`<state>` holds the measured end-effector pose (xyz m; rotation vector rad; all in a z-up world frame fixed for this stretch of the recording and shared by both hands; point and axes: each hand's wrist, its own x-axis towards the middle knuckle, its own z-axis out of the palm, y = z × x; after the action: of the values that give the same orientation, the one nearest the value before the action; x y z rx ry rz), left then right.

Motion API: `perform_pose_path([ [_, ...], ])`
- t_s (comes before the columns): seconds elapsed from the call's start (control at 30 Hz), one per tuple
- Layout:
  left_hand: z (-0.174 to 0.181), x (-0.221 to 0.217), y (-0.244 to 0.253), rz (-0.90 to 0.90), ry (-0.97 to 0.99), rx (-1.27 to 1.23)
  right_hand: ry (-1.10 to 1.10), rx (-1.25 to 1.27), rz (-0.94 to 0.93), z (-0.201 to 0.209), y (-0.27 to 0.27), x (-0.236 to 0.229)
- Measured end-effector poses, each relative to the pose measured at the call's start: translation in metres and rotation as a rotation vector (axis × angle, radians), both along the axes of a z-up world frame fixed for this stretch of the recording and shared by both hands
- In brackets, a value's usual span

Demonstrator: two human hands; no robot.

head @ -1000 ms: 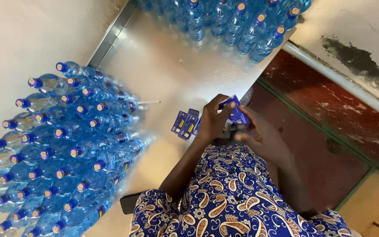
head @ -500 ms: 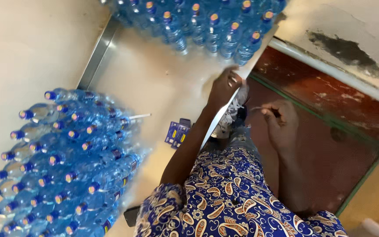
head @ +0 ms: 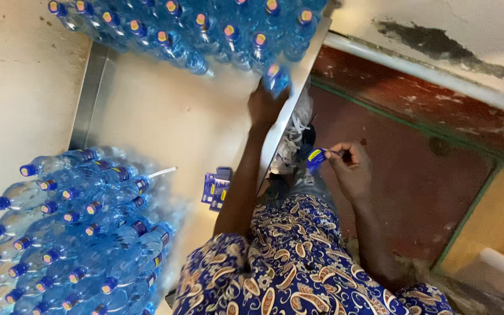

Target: The person repeatedly picks up plastic water bottles from a metal table, applies a small rectangular label to each bottle, and places the labeled bottles into a growing stack on the left. The person handles the bottles and labels by hand without using tools.

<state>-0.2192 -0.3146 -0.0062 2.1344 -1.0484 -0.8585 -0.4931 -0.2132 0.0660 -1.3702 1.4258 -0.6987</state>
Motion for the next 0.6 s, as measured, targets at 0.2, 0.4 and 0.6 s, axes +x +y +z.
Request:
perform_pose_path([
  [0.2, -0.005, 0.086, 0.096, 0.035, 0.258, 0.081, -0.309, 0.300, 0.025, -0.069, -0.006, 0.052],
  [0.4, -0.009, 0.117, 0.114, 0.112, 0.210, 0.209, -0.523, 0.521, -0.044, -0.076, -0.007, 0.159],
  [0.6, -0.041, 0.104, 0.150, 0.398, 0.526, -0.177, -0.530, 0.488, -0.173, -0.098, -0.007, 0.212],
])
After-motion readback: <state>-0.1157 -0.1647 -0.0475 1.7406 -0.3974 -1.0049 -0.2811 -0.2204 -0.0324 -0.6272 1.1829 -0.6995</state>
